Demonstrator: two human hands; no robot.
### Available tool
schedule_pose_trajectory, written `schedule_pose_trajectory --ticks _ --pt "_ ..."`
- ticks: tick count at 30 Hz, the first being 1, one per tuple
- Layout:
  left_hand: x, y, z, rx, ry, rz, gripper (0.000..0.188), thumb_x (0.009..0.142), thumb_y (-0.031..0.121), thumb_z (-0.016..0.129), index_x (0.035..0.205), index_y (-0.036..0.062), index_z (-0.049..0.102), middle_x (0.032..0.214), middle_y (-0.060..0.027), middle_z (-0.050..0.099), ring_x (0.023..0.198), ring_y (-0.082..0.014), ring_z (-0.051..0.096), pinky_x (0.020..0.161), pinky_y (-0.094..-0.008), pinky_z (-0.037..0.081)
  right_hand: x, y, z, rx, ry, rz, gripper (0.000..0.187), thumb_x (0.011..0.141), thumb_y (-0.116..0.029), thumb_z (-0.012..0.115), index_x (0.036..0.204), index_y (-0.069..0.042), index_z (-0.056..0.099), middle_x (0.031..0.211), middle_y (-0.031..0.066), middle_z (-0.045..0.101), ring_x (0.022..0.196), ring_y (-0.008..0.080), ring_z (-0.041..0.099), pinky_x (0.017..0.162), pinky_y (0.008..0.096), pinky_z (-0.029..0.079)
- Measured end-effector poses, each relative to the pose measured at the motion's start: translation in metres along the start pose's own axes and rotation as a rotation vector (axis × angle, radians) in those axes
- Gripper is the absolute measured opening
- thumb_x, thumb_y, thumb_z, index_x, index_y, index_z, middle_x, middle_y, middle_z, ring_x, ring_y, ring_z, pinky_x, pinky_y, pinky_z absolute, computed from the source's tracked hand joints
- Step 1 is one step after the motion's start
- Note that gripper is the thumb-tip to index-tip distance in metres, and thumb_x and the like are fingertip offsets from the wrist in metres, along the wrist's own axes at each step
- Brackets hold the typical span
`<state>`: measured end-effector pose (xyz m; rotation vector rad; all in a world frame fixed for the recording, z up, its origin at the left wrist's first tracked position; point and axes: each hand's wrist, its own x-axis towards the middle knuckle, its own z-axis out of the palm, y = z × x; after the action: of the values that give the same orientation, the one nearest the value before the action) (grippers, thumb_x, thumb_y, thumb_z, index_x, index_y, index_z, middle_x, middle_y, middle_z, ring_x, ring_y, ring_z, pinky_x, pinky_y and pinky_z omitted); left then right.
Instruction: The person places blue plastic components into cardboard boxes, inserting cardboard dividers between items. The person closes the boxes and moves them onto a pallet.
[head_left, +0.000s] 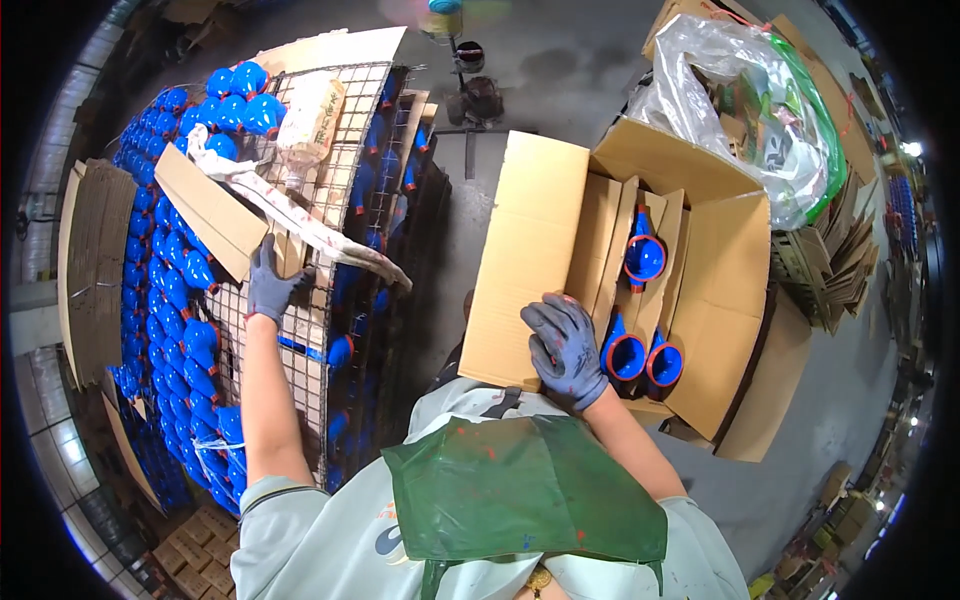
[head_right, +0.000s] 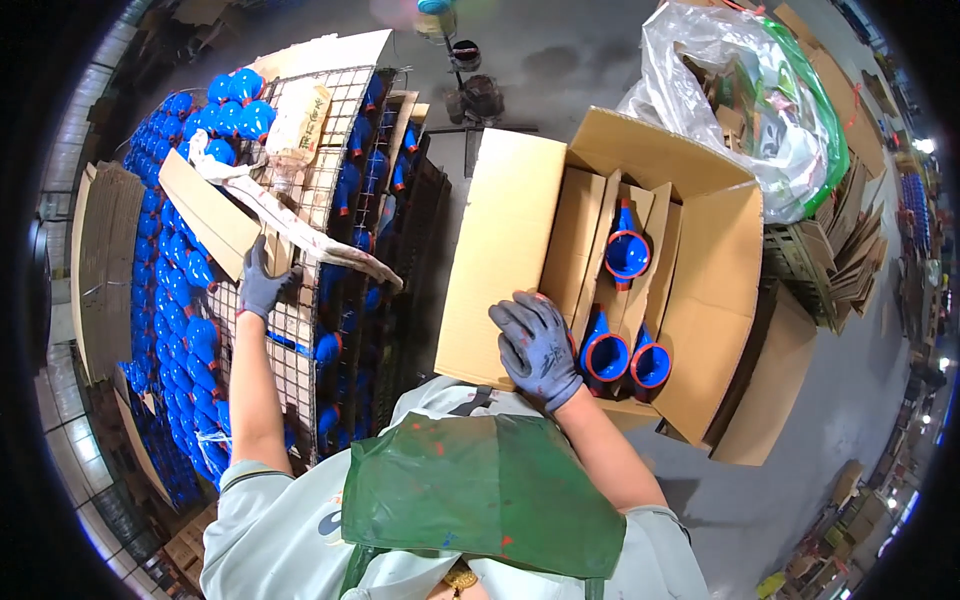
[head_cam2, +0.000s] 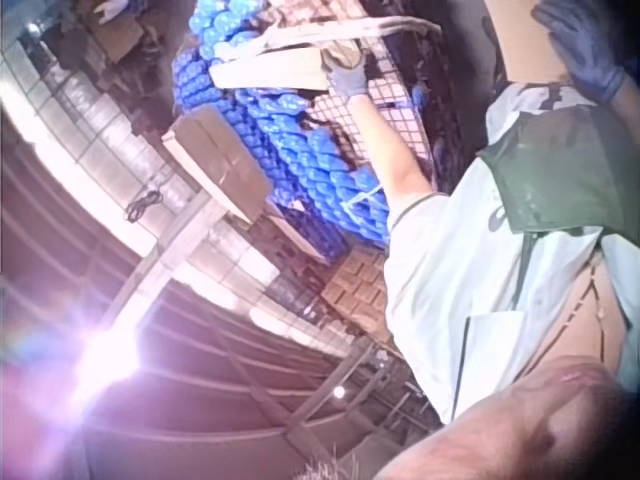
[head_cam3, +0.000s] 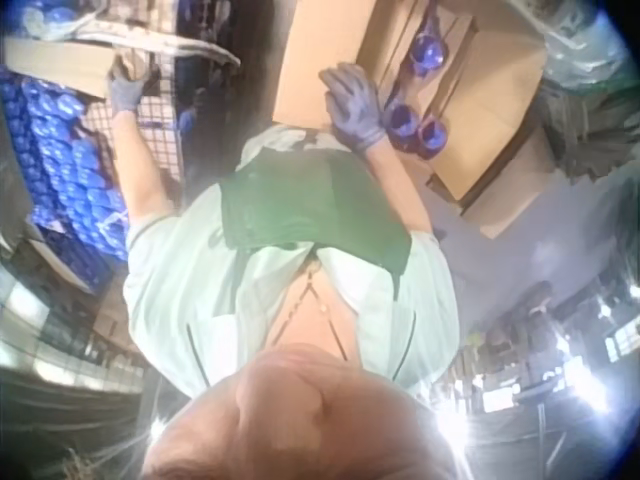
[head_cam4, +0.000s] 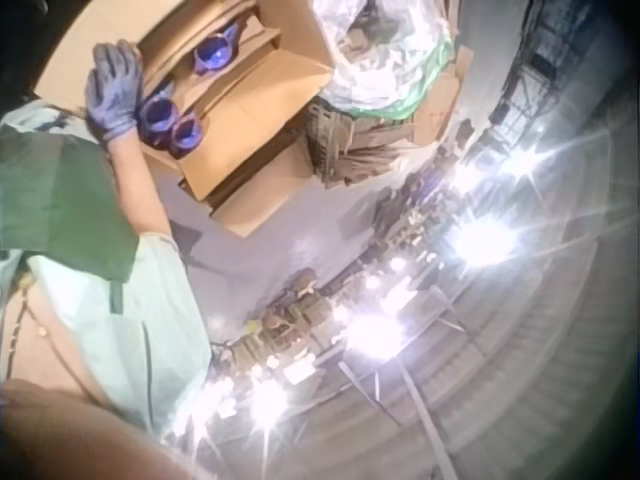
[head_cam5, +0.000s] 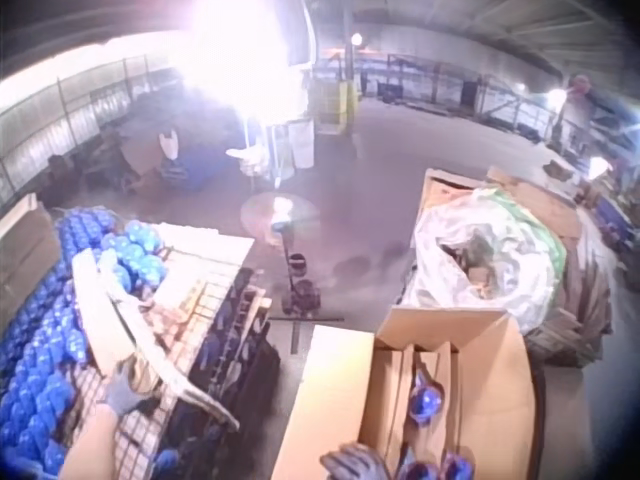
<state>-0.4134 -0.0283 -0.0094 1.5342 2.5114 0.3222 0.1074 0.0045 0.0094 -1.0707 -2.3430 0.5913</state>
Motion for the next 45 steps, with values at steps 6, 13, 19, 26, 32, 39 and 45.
schedule_pose_trajectory --ticks 6,13,19,26,32,39,45 --pt "0.037 -0.015 -0.034 0.209 -0.130 -0.020 0.067 0.075 0.030 0.073 0.137 0.0160 0.053 0.128 -0.0167 0.058 0.111 -0.0406 0.058 0.093 -0.0476 0.049 0.039 0.006 0.039 -0.120 -0.079 -0.014 0.040 0.076 -0.017 0.065 0.116 -0.014 0.063 0.112 0.0047 0.062 0.114 0.0263 0.055 0.100 0.0455 0.042" --pt "0.056 -0.051 -0.038 0.283 -0.086 -0.167 0.048 0.083 0.036 0.069 0.123 0.0111 0.065 0.113 -0.0168 0.069 0.104 -0.0367 0.065 0.092 -0.0451 0.051 0.041 0.006 0.047 -0.204 -0.112 -0.024 0.035 0.077 -0.020 0.063 0.111 -0.016 0.065 0.112 0.0025 0.062 0.112 0.0241 0.057 0.099 0.0458 0.043" --pt "0.017 -0.031 -0.085 -0.223 -0.326 -0.079 0.047 0.079 0.033 0.072 0.114 0.0020 0.068 0.101 -0.0163 0.073 0.092 -0.0299 0.070 0.082 -0.0385 0.053 0.039 0.006 0.049 -0.227 -0.124 -0.009 0.034 0.078 -0.020 0.063 0.112 -0.016 0.065 0.112 0.0027 0.062 0.113 0.0241 0.057 0.099 0.0452 0.043" --pt "0.088 -0.078 -0.014 -0.851 -0.271 -0.323 0.050 0.082 0.013 0.078 0.125 -0.0042 0.058 0.108 -0.0100 0.069 0.095 -0.0167 0.064 0.085 -0.0296 0.052 0.043 0.004 0.044 -0.180 -0.139 -0.036 0.039 0.074 -0.021 0.065 0.113 -0.015 0.064 0.114 0.0030 0.060 0.115 0.0246 0.055 0.100 0.0456 0.041" --pt "0.110 -0.083 -0.029 -0.837 -0.289 -0.407 0.052 0.083 0.021 0.076 0.130 0.0051 0.058 0.108 -0.0073 0.068 0.092 -0.0167 0.064 0.078 -0.0294 0.053 0.035 0.009 0.047 -0.160 -0.095 -0.024 0.038 0.073 -0.016 0.065 0.111 -0.013 0.067 0.114 0.0039 0.063 0.113 0.0261 0.056 0.099 0.0461 0.042" --pt "0.097 -0.102 -0.021 -0.568 -0.436 -0.343 0.056 0.081 0.023 0.078 0.126 -0.0033 0.058 0.108 -0.0095 0.069 0.088 -0.0173 0.065 0.078 -0.0320 0.053 0.038 0.006 0.047 -0.164 -0.065 -0.041 0.028 0.080 -0.019 0.065 0.108 -0.015 0.066 0.111 0.0028 0.062 0.111 0.0250 0.057 0.098 0.0452 0.044" --pt "0.033 -0.051 -0.018 -0.129 -0.186 -0.103 0.072 0.074 0.025 0.084 0.132 -0.0008 0.050 0.131 -0.0197 0.056 0.118 -0.0276 0.056 0.097 -0.0383 0.048 0.037 0.007 0.046 -0.160 -0.071 -0.034 0.032 0.077 -0.018 0.065 0.108 -0.015 0.066 0.110 0.0028 0.062 0.111 0.0250 0.056 0.098 0.0455 0.043"
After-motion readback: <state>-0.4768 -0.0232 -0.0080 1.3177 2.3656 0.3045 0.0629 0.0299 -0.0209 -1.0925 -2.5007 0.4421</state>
